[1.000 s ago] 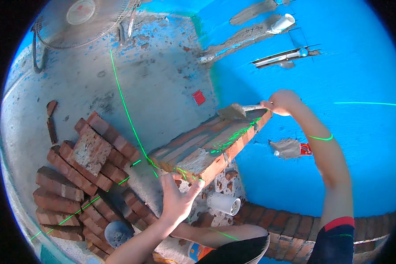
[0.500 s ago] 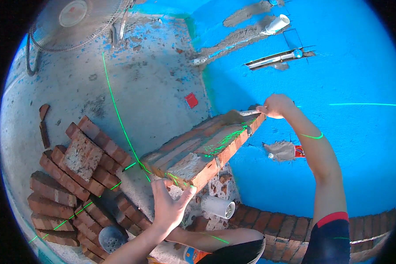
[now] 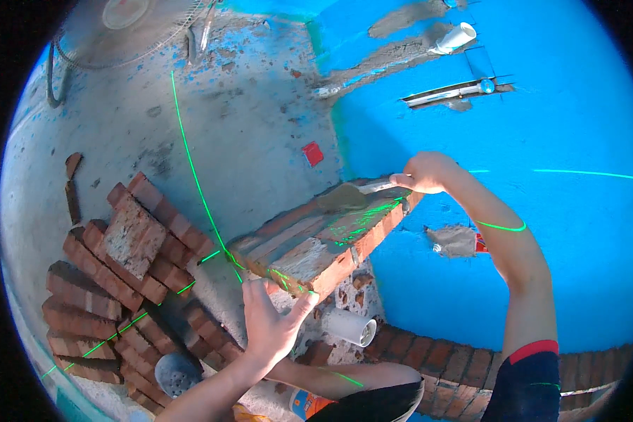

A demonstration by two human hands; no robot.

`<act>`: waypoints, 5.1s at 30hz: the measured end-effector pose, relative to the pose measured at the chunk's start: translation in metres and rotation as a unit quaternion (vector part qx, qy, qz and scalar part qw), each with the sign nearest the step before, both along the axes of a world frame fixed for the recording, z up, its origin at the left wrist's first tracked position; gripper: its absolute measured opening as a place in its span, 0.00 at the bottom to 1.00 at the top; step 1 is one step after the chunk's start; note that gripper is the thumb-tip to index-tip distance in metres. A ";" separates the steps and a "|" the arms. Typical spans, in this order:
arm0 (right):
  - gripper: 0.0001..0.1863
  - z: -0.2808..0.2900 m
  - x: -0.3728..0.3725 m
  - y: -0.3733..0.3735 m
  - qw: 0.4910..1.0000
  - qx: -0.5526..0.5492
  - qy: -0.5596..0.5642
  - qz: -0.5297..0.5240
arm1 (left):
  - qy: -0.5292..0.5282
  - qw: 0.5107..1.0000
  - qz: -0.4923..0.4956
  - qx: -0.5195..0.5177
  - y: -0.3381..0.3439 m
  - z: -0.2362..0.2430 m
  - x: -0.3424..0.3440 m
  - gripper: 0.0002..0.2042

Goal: The person builds a brick wall by applying mortar with a trowel to bricks and the existing structure, then positioning new bricks onto the wall.

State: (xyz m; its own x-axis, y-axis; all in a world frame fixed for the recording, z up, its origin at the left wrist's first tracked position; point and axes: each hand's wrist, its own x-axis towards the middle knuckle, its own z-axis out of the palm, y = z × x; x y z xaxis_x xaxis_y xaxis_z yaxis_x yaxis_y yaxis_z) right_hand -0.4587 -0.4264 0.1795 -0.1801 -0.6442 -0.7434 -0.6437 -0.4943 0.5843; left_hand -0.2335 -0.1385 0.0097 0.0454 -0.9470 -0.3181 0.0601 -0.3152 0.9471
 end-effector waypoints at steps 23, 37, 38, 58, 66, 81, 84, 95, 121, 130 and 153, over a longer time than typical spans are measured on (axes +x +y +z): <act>0.34 -0.031 0.060 0.029 0.987 0.096 -0.126 0.008 | 0.033 0.988 -0.087 0.120 -0.006 0.021 0.009 0.29; 0.37 -0.041 0.078 0.034 0.979 0.120 -0.155 0.056 | 0.049 0.984 -0.103 0.134 -0.006 0.025 0.009 0.30; 0.37 -0.043 0.080 0.035 0.977 0.122 -0.168 0.058 | 0.055 0.982 -0.101 0.147 -0.006 0.027 0.009 0.29; 0.33 0.131 -0.063 0.312 0.658 -0.135 -0.451 -0.588 | 0.022 0.966 -0.253 0.056 0.072 0.010 0.009 0.19; 0.31 0.171 -0.060 0.667 0.139 -0.418 -0.578 -0.687 | -0.029 0.910 -0.413 0.019 0.106 0.013 0.014 0.17; 0.18 0.191 0.042 0.879 0.057 -0.769 -0.426 -0.473 | -0.092 0.934 -0.343 -0.030 0.145 -0.109 0.119 0.10; 0.18 0.195 0.054 0.863 0.089 -0.835 -0.288 -0.461 | -0.047 0.944 -0.323 0.042 0.128 -0.133 0.157 0.14; 0.23 0.018 0.060 0.892 0.191 -0.455 -0.247 -0.834 | -0.108 0.949 -0.294 0.031 0.127 -0.127 0.171 0.15; 0.14 0.011 0.147 1.004 0.446 -0.620 -0.182 -0.619 | -0.305 0.880 -0.165 -0.325 -0.007 0.093 0.043 0.09; 0.14 0.013 -0.042 0.628 0.478 -0.539 -0.412 -0.558 | -0.195 0.935 -0.121 -0.269 0.042 0.051 0.036 0.05; 0.16 -0.034 -0.031 0.375 0.681 -0.418 -0.455 -0.392 | -0.150 0.982 -0.113 -0.027 0.087 -0.030 0.085 0.05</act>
State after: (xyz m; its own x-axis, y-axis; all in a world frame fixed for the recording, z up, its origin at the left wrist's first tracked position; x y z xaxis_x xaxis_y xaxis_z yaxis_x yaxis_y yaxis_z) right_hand -0.4894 -0.0513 0.1458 -0.4221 -0.8819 -0.2100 -0.8020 0.4712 -0.3671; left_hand -0.1480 -0.0511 -0.0206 -0.0833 -0.9588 -0.2715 -0.2902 -0.2373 0.9271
